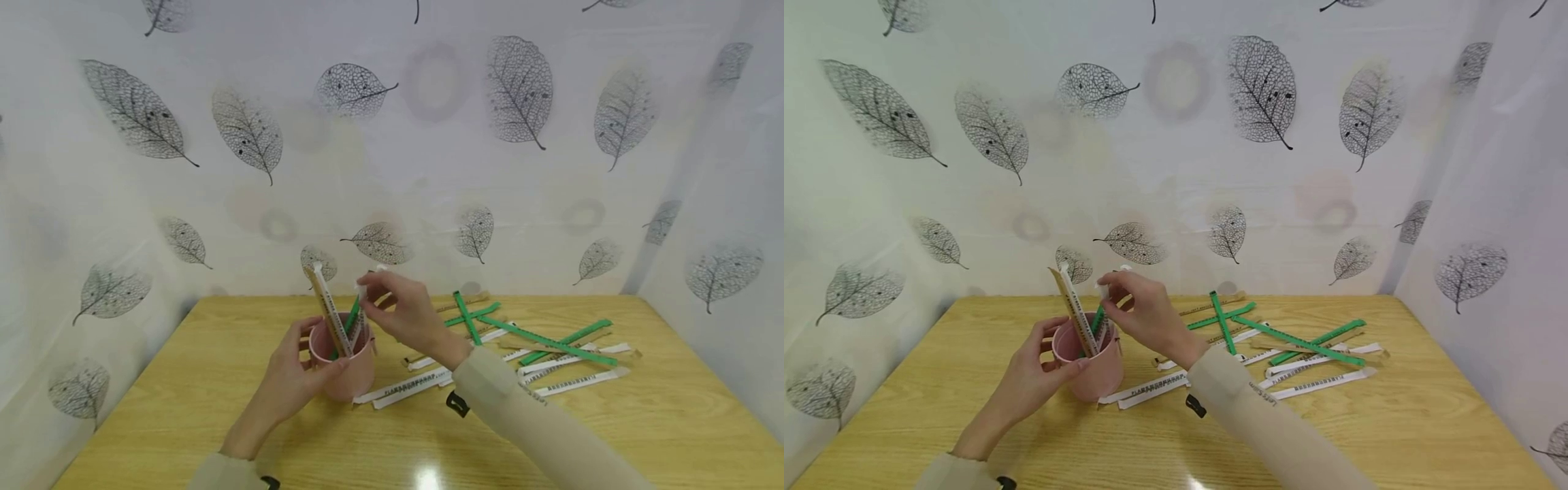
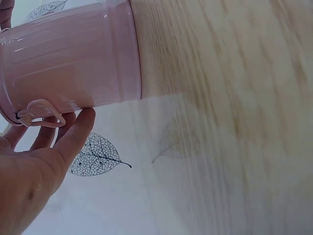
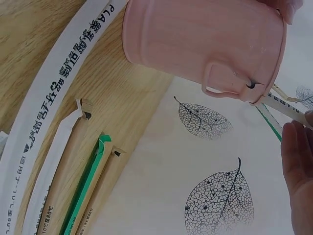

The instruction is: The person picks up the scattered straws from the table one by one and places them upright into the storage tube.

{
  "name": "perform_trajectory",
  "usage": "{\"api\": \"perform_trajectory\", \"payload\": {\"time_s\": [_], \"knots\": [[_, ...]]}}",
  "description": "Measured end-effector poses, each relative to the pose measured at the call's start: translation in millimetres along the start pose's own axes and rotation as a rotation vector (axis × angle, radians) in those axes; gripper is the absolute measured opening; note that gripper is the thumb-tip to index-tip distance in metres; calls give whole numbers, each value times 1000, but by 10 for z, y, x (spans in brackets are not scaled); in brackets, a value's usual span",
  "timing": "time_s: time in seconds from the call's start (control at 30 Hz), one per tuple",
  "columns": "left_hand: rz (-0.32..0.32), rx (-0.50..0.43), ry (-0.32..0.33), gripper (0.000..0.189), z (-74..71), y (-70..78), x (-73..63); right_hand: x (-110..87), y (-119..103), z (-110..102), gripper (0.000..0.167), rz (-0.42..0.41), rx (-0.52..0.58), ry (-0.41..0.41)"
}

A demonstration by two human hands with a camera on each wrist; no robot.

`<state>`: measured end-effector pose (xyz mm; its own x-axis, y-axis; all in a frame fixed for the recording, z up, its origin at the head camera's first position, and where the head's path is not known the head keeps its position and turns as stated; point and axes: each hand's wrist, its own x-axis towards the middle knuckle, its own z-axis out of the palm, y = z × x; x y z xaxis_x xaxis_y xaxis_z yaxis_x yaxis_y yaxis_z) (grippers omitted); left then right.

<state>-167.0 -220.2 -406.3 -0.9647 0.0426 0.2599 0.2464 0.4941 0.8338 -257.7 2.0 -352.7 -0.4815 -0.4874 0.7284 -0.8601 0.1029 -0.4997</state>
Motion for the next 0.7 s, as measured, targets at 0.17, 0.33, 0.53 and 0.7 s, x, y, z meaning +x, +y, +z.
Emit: {"api": "perform_trajectory", "payload": {"time_s": [0.17,0.33,0.53,0.7], "knots": [[13,1,-1,72,-3,3,-5,-38,20,-21,42,-20,-37,18],[21,28,1,73,-3,1,-3,-107,30,-161,49,-53,-102,38],[24,43,4,73,-21,6,-7,-214,55,-422,26,-8,-165,-33],[16,52,-3,74,-19,-8,-2,-413,74,-596,18,46,-235,-292]]}}
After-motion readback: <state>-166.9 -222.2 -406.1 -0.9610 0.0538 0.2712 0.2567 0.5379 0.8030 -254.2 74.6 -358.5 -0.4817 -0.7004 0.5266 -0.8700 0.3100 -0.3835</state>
